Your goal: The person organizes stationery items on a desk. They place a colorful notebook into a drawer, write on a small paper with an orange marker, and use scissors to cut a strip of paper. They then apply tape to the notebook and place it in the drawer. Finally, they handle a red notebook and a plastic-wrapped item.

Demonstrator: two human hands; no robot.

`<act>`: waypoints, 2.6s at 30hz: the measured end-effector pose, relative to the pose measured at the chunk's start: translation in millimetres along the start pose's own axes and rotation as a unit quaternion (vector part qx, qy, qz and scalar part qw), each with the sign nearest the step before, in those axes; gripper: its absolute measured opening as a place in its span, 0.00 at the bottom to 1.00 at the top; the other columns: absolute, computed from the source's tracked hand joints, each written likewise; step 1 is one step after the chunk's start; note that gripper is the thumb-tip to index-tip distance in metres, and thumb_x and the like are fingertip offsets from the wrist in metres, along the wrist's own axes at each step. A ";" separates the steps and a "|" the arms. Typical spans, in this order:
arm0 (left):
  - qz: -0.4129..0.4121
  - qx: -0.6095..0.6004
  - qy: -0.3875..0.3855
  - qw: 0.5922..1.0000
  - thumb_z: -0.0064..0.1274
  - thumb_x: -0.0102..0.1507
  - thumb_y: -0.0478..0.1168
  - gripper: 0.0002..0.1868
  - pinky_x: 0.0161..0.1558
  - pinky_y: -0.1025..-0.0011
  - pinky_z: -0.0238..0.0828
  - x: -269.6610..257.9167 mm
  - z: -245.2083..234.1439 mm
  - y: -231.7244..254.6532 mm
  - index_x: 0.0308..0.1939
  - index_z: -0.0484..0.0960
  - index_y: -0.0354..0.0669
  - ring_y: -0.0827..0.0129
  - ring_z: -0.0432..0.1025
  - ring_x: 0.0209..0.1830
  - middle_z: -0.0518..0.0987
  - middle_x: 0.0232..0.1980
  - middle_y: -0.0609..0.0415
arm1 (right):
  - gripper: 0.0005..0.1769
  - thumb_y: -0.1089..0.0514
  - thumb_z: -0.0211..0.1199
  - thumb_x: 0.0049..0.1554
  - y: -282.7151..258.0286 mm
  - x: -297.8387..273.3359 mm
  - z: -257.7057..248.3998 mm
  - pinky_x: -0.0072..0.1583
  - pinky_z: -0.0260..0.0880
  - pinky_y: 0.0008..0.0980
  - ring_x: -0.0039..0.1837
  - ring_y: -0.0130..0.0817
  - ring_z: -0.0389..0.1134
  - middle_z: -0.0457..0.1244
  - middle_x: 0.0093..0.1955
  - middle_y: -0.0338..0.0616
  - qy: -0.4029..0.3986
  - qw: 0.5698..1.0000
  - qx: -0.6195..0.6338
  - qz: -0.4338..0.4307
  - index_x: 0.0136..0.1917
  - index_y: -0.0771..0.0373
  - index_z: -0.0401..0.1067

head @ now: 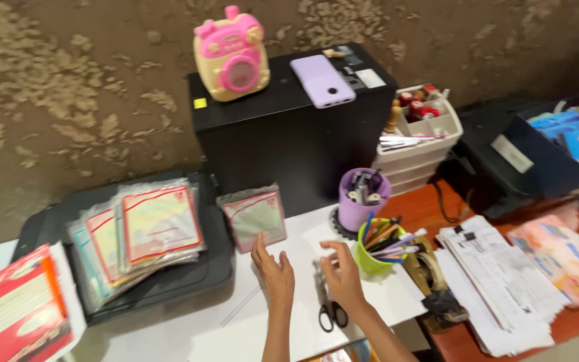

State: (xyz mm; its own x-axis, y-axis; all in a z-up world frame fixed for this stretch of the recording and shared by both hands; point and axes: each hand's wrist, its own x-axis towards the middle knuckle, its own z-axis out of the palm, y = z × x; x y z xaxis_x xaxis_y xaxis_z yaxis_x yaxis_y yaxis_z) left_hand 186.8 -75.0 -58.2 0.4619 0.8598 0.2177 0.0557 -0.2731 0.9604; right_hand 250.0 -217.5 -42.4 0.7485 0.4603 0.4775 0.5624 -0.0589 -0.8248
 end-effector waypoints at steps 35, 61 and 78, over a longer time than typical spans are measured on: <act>0.113 0.178 0.060 0.976 0.47 0.67 0.32 0.11 0.48 0.55 0.71 3.7 -139.3 75.3 0.50 0.83 0.41 0.49 0.75 0.49 0.80 0.46 0.42 | 0.11 0.61 0.58 0.61 -69.2 40.1 144.5 0.51 0.68 0.33 0.49 0.35 0.66 0.65 0.52 0.44 0.046 0.999 0.022 -0.015 0.56 0.61 0.72; 0.174 0.279 0.100 0.939 0.57 0.59 0.33 0.29 0.61 0.49 0.62 50.5 -284.3 47.2 0.65 0.73 0.37 0.46 0.62 0.67 0.67 0.70 0.42 | 0.18 0.56 0.62 0.59 -167.5 28.8 246.5 0.63 0.65 0.41 0.59 0.47 0.65 0.66 0.64 0.47 -0.024 0.991 -0.083 -0.106 0.63 0.55 0.75; 0.224 0.123 0.119 0.959 0.50 0.65 0.27 0.13 0.50 0.60 0.71 14.6 -372.5 52.6 0.53 0.80 0.35 0.54 0.75 0.48 0.79 0.48 0.44 | 0.15 0.64 0.59 0.63 -181.5 -39.5 244.2 0.64 0.66 0.39 0.68 0.46 0.63 0.62 0.65 0.51 0.098 0.988 -0.040 -0.111 0.63 0.62 0.71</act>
State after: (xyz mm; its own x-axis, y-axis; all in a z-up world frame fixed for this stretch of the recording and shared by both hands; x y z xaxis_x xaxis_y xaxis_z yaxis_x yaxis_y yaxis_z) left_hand -133.2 83.9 60.4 0.2751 0.6981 0.6610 0.1184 -0.7069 0.6973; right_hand 32.5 -8.7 14.5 0.6524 0.2903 0.7001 0.7409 -0.0498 -0.6697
